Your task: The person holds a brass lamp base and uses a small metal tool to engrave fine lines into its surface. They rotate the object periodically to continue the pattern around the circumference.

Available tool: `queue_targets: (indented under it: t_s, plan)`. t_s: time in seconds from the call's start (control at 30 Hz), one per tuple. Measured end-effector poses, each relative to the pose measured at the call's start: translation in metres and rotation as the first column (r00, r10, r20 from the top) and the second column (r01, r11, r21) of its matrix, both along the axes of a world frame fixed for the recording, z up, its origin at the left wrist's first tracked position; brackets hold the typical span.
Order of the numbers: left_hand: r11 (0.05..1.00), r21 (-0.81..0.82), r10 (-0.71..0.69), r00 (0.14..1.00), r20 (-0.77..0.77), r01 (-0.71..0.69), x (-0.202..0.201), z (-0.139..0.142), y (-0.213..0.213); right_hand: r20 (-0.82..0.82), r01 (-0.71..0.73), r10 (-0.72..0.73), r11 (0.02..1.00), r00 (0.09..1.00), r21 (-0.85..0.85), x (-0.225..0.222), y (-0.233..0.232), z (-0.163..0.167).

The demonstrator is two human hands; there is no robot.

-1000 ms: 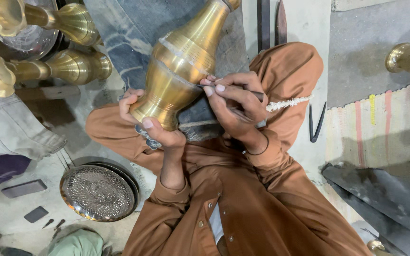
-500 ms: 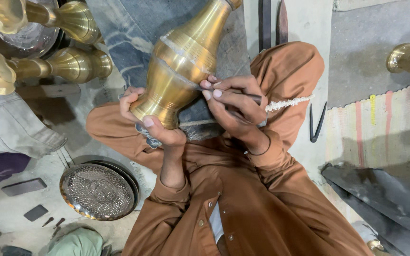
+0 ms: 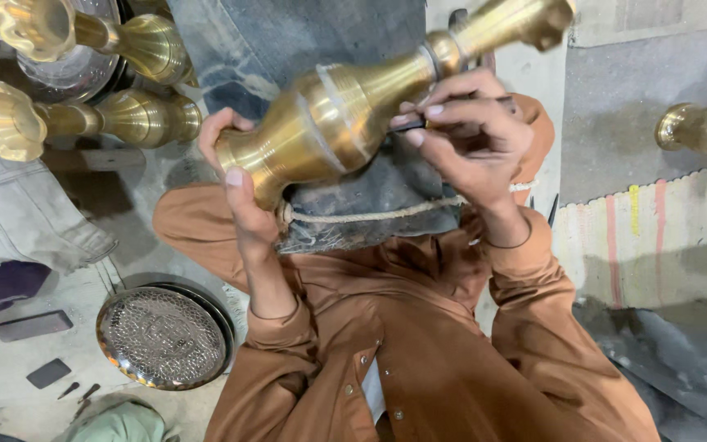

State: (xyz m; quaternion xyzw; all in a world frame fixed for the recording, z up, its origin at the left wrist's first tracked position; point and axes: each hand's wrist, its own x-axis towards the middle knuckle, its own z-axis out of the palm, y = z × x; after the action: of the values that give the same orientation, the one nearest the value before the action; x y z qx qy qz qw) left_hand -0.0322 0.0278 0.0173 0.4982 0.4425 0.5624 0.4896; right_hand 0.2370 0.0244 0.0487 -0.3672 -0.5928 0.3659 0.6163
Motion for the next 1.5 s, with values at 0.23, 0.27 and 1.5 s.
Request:
queue_targets:
  t_s: [0.23, 0.27, 1.5]
  plan:
    - [0.994, 0.014, -0.110, 0.994, 0.003, 0.110, -0.008, -0.001, 0.015, 0.166, -0.162, 0.162, 0.987, 0.973, -0.012, 0.021, 0.021, 0.034]
    - [0.994, 0.006, -0.107, 0.994, 0.011, 0.106, -0.007, -0.001, 0.014, 0.194, -0.184, 0.182, 0.983, 0.964, -0.006, 0.020, 0.026, 0.039]
    - [0.996, -0.025, -0.079, 0.996, 0.044, 0.080, 0.007, 0.008, 0.010, 0.459, -0.568, 0.535, 0.820, 0.710, -0.077, 0.013, 0.092, 0.064]
